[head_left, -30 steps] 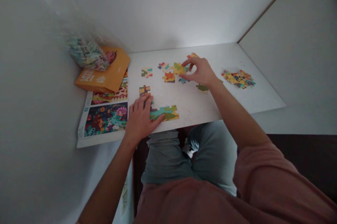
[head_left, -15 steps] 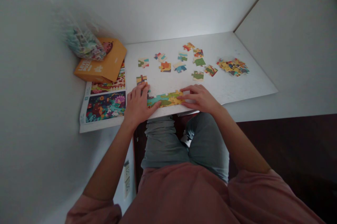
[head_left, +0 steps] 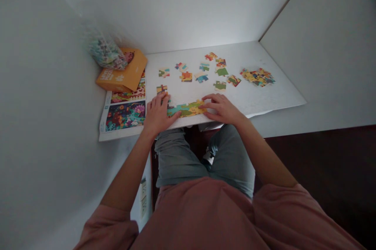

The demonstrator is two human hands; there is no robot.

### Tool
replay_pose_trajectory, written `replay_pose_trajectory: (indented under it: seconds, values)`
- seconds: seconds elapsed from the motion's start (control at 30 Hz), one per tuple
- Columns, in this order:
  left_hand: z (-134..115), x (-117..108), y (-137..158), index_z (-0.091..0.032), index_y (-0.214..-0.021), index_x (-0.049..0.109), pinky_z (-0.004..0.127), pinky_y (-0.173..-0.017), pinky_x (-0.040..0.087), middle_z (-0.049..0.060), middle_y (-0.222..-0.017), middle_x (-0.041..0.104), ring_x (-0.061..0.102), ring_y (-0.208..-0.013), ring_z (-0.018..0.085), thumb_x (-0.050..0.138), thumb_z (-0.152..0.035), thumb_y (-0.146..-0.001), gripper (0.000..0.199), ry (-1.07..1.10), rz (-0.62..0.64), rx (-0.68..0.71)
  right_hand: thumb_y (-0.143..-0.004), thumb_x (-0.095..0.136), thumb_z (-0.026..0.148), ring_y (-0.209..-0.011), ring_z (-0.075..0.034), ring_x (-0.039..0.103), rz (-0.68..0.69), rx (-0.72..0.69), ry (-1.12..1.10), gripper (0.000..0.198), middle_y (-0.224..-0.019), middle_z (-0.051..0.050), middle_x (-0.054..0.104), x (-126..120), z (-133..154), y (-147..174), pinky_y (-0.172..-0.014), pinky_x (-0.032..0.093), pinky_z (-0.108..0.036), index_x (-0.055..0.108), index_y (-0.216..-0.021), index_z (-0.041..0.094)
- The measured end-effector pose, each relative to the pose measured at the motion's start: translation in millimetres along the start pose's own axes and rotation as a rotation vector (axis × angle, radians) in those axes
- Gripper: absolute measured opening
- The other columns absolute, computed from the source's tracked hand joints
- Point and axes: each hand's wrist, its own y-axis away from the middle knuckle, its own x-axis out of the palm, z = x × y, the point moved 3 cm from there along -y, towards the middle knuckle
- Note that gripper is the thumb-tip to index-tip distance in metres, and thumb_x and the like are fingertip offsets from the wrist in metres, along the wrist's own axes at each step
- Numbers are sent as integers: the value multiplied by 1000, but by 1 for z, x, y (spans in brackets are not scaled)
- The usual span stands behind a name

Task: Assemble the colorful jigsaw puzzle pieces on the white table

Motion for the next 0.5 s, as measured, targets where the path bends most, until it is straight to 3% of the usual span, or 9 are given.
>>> replay_pose_trajectory:
  seconds: [0.1, 0.27, 0.4, 0.5]
  values:
    - [0, 0, 0, -22, -188, 64, 66, -152, 49, 24, -203, 56, 55, -186, 48, 75, -59, -118, 80, -3, -6, -4, -114, 80, 48, -148, -48, 75, 5, -20, 18, 37, -178, -10, 82, 3, 6, 1, -137, 54, -79, 98, -146, 44]
    - [1, 1, 0, -25, -189, 65, 66, -151, 50, 23, -203, 57, 55, -186, 47, 76, -61, -118, 80, -5, -18, 5, -120, 74, 48, -152, -48, 73, 25, -65, 84, 42, -176, -9, 83, 10, 7, 2, -138, 54, -76, 96, -156, 45]
    - [1, 1, 0, -22, -188, 64, 64, -152, 49, 23, -203, 57, 55, -187, 46, 74, -61, -118, 81, -18, -16, 3, -117, 79, 52, -152, -50, 71, -32, -27, 152, 40, -176, -10, 83, 8, 12, 7, -134, 56, -79, 97, -152, 46]
    - [1, 0, 1, -20, -189, 64, 64, -152, 50, 24, -203, 57, 55, -187, 47, 73, -61, -119, 81, -20, -12, 3, -112, 84, 62, -140, -51, 80, -56, -24, 102, 30, -153, -10, 93, 21, 34, 29, -119, 65, -82, 100, -133, 50]
